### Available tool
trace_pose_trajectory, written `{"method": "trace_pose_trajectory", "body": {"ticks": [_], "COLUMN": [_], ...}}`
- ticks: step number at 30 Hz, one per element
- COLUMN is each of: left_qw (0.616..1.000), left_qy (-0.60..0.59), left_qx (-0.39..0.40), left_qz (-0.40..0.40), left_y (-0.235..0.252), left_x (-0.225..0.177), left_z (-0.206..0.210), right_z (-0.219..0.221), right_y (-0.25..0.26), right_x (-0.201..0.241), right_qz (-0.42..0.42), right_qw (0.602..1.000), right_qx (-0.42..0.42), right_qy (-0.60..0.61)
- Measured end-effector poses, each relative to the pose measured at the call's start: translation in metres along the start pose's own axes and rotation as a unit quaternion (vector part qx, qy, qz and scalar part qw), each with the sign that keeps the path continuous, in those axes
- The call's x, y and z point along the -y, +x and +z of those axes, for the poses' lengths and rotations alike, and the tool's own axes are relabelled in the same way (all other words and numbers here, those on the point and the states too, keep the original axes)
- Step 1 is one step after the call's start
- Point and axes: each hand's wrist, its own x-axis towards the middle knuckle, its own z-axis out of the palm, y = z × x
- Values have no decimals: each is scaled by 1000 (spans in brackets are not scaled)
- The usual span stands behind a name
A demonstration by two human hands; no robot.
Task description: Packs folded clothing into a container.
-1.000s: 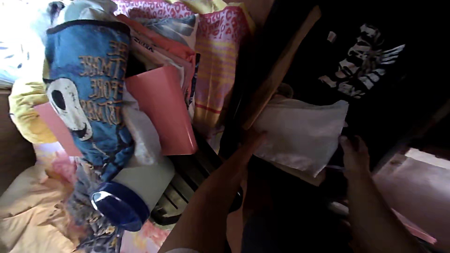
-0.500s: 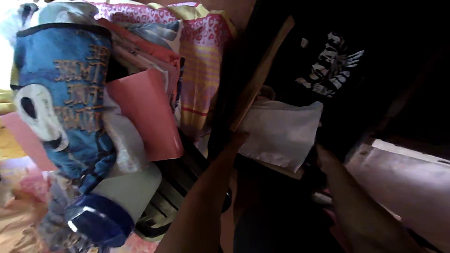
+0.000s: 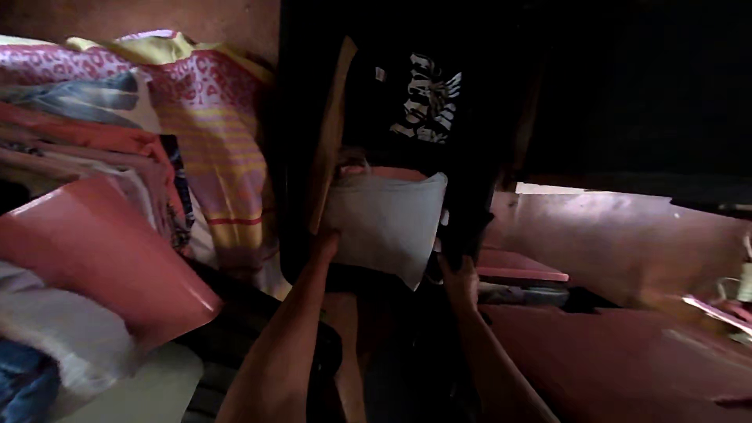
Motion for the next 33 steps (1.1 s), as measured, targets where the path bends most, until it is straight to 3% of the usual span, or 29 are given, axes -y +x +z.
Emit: {"method": "trace_pose_trajectory", "body": {"ticks": [2, 4, 8, 10, 13, 15, 18, 21, 25, 27, 30, 33], "left_qw": [999, 996, 960, 947, 957, 950, 944, 945, 955, 962, 941, 901], "left_qy": [35, 74, 202, 234, 242, 254, 229, 222, 177, 97, -95, -256], "left_qx": [-22, -53, -97, -81, -7, 1, -4, 31, 59, 56, 60, 43], "left_qz": [3, 27, 171, 205, 162, 180, 236, 236, 232, 251, 319, 348], "left_y": [-4, -12, -34, -39, -32, -13, 10, 10, -22, -59, -130, -196], "left_x": [-1, -6, -13, -21, -31, -22, -4, -9, -23, -12, 32, 109], "left_z": [4, 8, 30, 41, 47, 53, 59, 48, 14, -6, -31, -41], "right_z": [5, 4, -6, -1, 32, 64, 86, 85, 55, 35, 13, 18], "right_y": [20, 30, 19, 20, 38, 49, 57, 57, 50, 41, 6, -52], "right_x": [-12, -10, 21, 39, 40, 30, 27, 30, 35, 38, 58, 98], "right_qz": [49, 34, -132, -179, -156, -122, -112, -124, -188, -221, -294, -358], "right_qw": [996, 998, 989, 984, 978, 972, 971, 968, 955, 946, 931, 919], "right_qx": [47, 26, -67, -13, 106, 140, 124, 99, 109, 142, 134, 145], "right_qy": [-55, -55, -13, -9, -88, -145, -172, -194, -202, -190, -169, -74]}}
